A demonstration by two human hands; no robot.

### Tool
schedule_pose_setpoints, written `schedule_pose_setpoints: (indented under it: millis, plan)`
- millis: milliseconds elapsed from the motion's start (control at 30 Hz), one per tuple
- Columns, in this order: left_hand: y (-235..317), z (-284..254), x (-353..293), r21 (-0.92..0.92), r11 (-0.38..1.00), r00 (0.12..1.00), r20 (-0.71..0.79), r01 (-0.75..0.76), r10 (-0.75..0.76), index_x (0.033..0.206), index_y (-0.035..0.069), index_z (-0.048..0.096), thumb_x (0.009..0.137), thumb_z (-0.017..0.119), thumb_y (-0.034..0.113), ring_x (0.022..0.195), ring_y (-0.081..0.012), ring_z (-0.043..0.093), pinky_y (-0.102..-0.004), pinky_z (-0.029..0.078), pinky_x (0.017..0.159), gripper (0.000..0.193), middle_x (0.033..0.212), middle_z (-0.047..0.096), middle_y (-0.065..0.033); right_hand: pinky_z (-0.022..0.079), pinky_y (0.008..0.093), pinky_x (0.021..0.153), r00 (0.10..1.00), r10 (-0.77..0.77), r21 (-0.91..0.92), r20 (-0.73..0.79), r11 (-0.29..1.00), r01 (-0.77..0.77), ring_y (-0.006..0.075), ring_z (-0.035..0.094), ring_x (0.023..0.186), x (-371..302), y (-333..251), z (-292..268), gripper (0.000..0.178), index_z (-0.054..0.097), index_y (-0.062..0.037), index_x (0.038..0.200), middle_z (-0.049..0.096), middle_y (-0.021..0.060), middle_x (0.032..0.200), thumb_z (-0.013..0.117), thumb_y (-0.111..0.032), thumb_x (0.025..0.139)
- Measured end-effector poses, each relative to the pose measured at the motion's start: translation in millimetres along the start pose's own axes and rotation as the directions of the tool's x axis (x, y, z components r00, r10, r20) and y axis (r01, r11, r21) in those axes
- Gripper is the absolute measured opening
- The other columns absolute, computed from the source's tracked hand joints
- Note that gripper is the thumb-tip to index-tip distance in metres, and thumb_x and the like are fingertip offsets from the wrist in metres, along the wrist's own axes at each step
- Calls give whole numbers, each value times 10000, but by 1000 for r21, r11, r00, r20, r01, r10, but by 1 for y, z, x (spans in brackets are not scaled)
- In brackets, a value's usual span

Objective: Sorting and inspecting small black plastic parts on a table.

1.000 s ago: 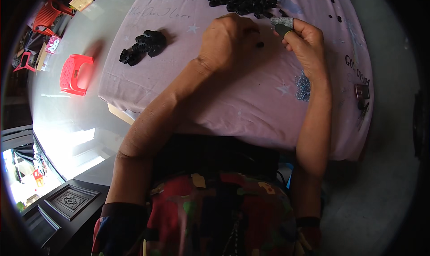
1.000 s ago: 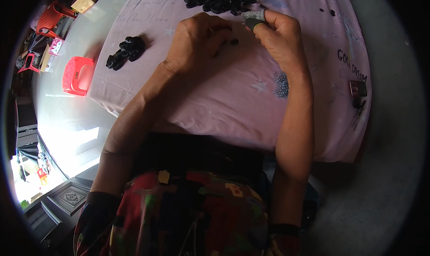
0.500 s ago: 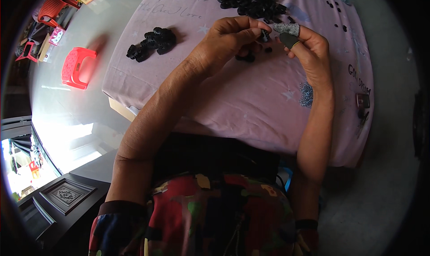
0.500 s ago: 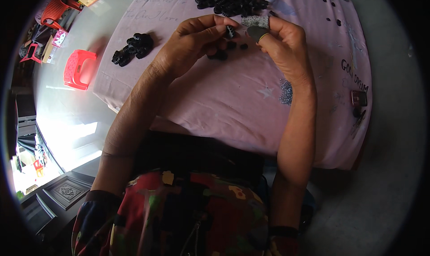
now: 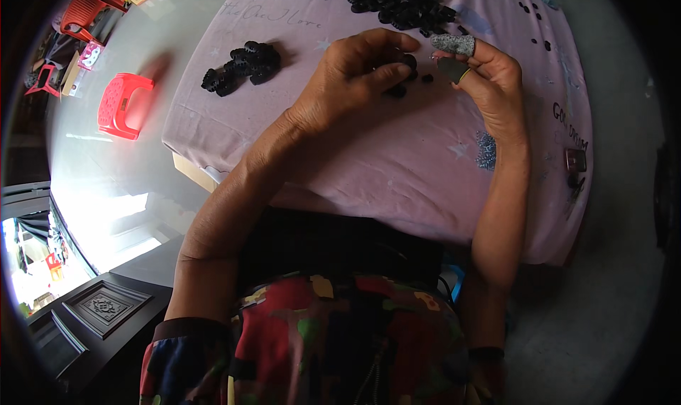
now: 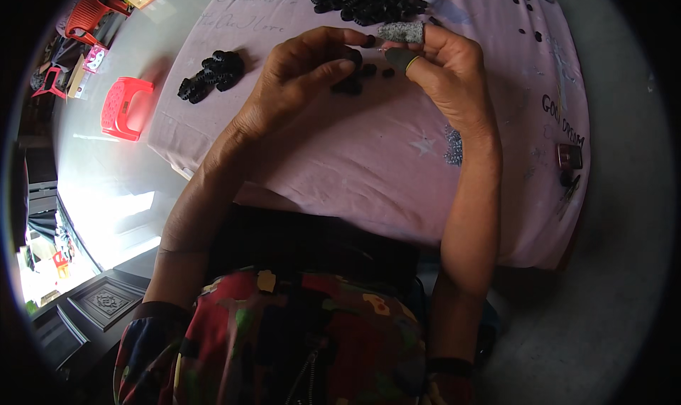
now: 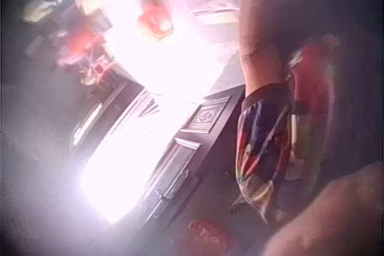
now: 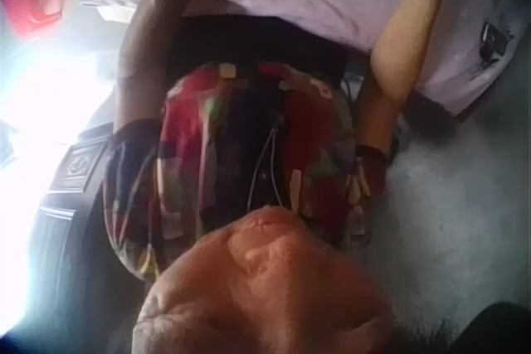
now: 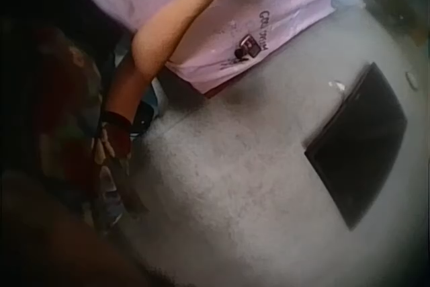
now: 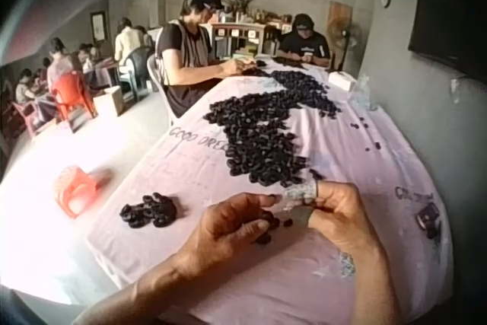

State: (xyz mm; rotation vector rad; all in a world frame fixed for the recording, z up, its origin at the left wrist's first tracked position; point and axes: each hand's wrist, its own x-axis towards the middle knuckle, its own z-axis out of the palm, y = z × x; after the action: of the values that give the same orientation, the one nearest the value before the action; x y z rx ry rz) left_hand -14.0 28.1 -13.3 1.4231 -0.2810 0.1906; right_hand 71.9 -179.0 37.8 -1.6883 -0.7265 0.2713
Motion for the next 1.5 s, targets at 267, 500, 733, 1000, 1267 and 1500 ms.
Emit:
schedule_pose_setpoints:
  millis: [267,500,733,1000,1267,1500]
  plan:
    - [-2,-3,-1,72,995,997,26,76,-78,1231,-9,640,982,632,23,1032,-111,651,-267,526,961,251,1132,687,-51,546,238,874,997,-65,73,49,995,61,97,683,939,0,3,8,249,707,38,1100,740,72,1006,614,103,878]
    - [-6,-3,-1,-18,997,997,7,71,-70,1163,-19,674,960,669,37,902,-94,662,-256,554,830,210,995,711,-44,550,218,797,990,-136,3,26,991,136,62,663,866,-1,2,18,184,723,36,1043,729,33,939,657,78,876]
    - [-4,-6,1,-4,994,994,-4,106,-106,1145,-23,685,965,677,60,865,-97,672,-252,558,811,199,953,719,-47,534,237,675,971,-236,-281,29,931,235,52,633,730,0,7,18,164,738,-3,963,714,28,803,706,61,816]
    - [-2,-10,1,-137,974,984,30,181,-178,1150,-7,687,969,675,73,852,-97,673,-247,558,810,199,962,719,-45,545,248,712,920,-389,-366,54,849,380,98,669,764,-1,0,24,285,759,-48,1053,728,52,837,701,60,796]
    - [7,-15,1,-330,905,962,127,270,-240,1188,69,678,959,708,193,936,-69,609,-220,491,879,262,1026,691,16,535,243,710,946,-315,-175,-75,938,299,46,641,756,2,7,12,246,756,-18,1059,746,5,855,662,31,837]
    - [1,-19,1,-259,939,972,112,228,-205,1179,97,686,966,703,218,944,-66,615,-221,488,858,245,1035,696,25,498,335,612,1000,-10,-596,11,803,15,171,602,583,-1,18,5,163,700,28,950,649,154,691,659,-23,800]
